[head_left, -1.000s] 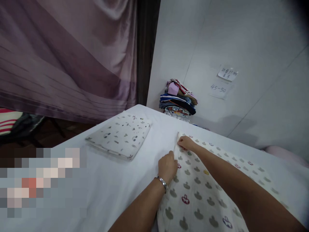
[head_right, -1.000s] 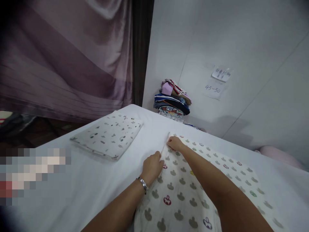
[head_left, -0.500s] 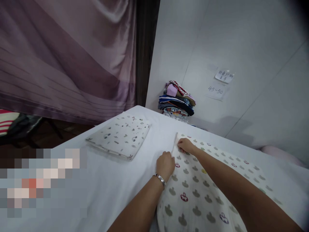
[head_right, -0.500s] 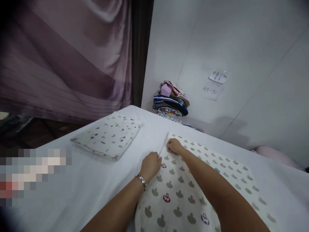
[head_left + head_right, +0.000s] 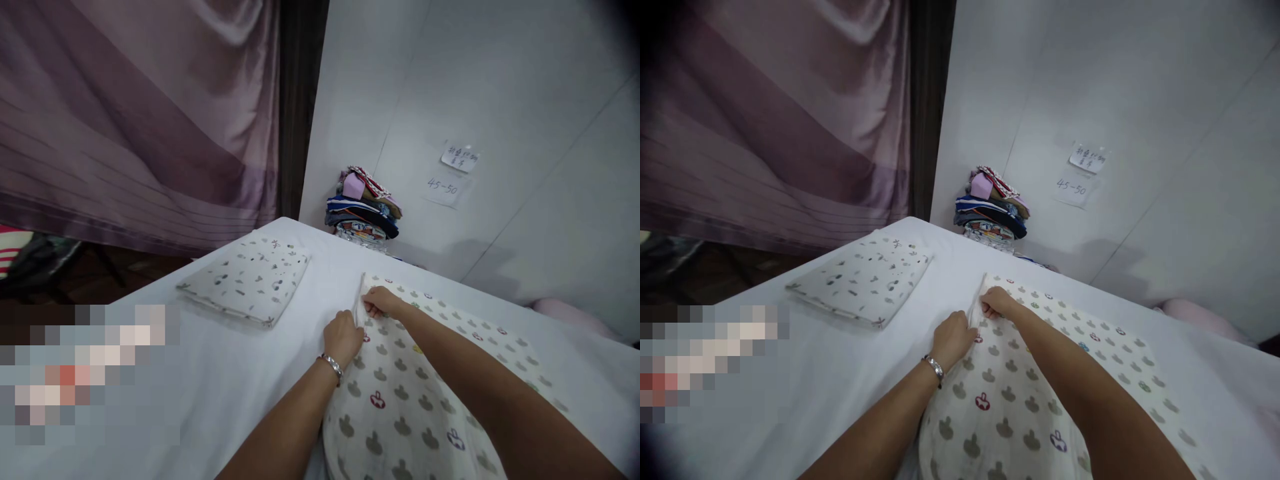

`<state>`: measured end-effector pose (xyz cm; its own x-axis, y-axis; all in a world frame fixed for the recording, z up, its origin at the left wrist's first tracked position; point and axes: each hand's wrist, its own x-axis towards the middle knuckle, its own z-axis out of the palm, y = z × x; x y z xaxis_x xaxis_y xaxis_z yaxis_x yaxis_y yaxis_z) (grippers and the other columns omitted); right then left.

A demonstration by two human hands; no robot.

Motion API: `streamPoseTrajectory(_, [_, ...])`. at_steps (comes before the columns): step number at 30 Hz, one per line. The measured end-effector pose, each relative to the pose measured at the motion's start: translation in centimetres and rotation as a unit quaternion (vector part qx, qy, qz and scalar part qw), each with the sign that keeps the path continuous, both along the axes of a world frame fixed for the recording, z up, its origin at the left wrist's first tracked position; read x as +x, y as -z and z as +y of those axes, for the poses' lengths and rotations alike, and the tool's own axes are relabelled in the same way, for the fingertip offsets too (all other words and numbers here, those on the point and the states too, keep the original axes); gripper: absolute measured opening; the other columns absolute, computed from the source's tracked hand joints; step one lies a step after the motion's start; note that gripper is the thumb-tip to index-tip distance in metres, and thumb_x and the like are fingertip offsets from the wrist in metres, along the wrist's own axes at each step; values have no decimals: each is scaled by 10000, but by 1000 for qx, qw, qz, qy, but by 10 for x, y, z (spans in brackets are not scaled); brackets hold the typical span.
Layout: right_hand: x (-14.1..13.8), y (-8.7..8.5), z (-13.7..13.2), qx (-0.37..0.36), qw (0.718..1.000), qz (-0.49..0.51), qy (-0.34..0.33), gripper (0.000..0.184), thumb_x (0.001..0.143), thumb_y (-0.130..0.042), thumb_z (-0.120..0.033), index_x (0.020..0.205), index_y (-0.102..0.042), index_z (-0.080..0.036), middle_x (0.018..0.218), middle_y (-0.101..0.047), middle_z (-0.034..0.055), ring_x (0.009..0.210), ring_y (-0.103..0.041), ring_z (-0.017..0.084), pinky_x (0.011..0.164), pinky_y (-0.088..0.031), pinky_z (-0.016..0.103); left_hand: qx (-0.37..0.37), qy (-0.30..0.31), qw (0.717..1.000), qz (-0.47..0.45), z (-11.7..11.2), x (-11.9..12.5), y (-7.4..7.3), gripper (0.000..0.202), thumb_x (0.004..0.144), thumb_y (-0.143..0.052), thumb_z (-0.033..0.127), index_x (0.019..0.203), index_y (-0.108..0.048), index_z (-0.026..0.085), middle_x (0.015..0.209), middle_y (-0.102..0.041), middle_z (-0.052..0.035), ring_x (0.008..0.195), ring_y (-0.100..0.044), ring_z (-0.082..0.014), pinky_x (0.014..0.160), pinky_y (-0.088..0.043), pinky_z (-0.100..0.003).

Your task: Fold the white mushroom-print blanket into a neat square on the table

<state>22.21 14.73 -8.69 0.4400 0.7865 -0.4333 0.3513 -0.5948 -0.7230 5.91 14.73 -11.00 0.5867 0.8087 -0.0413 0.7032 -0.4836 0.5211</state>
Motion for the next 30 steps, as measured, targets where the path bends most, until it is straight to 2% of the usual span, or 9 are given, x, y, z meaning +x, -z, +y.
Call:
streamPoseTrajectory(5, [-4,-1,0,-13,1000,26,-4,239,814,-563,-268,620,-487,-149,504,-581,0,370,-531,94,356,-420,185,41,16,998,-48,-6,3,2,154,747,-503,208,898,-525,179,895,-626,-51,870,-585,-188,709,-398,-274])
streamPoseTrajectory(9, [-10,-7,2,-51,999,1,-14,286,783,-594,-335,594,-498,-143,437,-553,15,360,-529,118,357,-437,206,14,45,996,-77,-9,5,-1,118,756,-493,187,855,-558,192,887,-646,-34,845,-586,-166,709,-391,-259])
streamPoseTrajectory(12, [-13,-9,3,-54,998,-16,-10,216,720,-637,-227,571,-505,-142,389,-530,11,366,-536,133,357,-440,205,-47,51,992,-103,-4,5,-6,167,794,-444,198,810,-610,204,855,-669,-26,825,-593,-153,697,-395,-244])
streamPoseTrajectory(14, [-13,-8,3,-46,999,-7,1,173,699,-608,-134,564,-500,-146,390,-534,12,374,-544,136,361,-445,204,-73,41,989,-122,4,4,-6,208,807,-427,203,786,-634,199,858,-678,-33,820,-595,-146,694,-398,-232])
streamPoseTrajectory(18, [-9,-3,-2,-32,999,25,19,154,706,-540,-83,581,-483,-153,423,-562,27,403,-571,140,378,-461,200,-70,5,989,-129,17,0,2,212,796,-432,171,808,-644,179,886,-679,-54,822,-594,-146,709,-401,-233])
streamPoseTrajectory(22, [-2,5,-5,-7,998,47,30,122,714,-530,-97,620,-479,-157,426,-566,13,406,-577,134,381,-468,191,-55,-4,991,-125,19,0,8,227,783,-435,156,835,-656,170,899,-679,-76,841,-593,-158,740,-396,-248])
streamPoseTrajectory(30, [8,21,-6,36,995,90,24,103,757,-532,-120,691,-468,-168,443,-579,0,398,-577,129,367,-461,179,-64,21,992,-109,26,12,0,259,790,-446,224,794,-699,167,882,-698,-81,820,-610,-158,722,-402,-231])
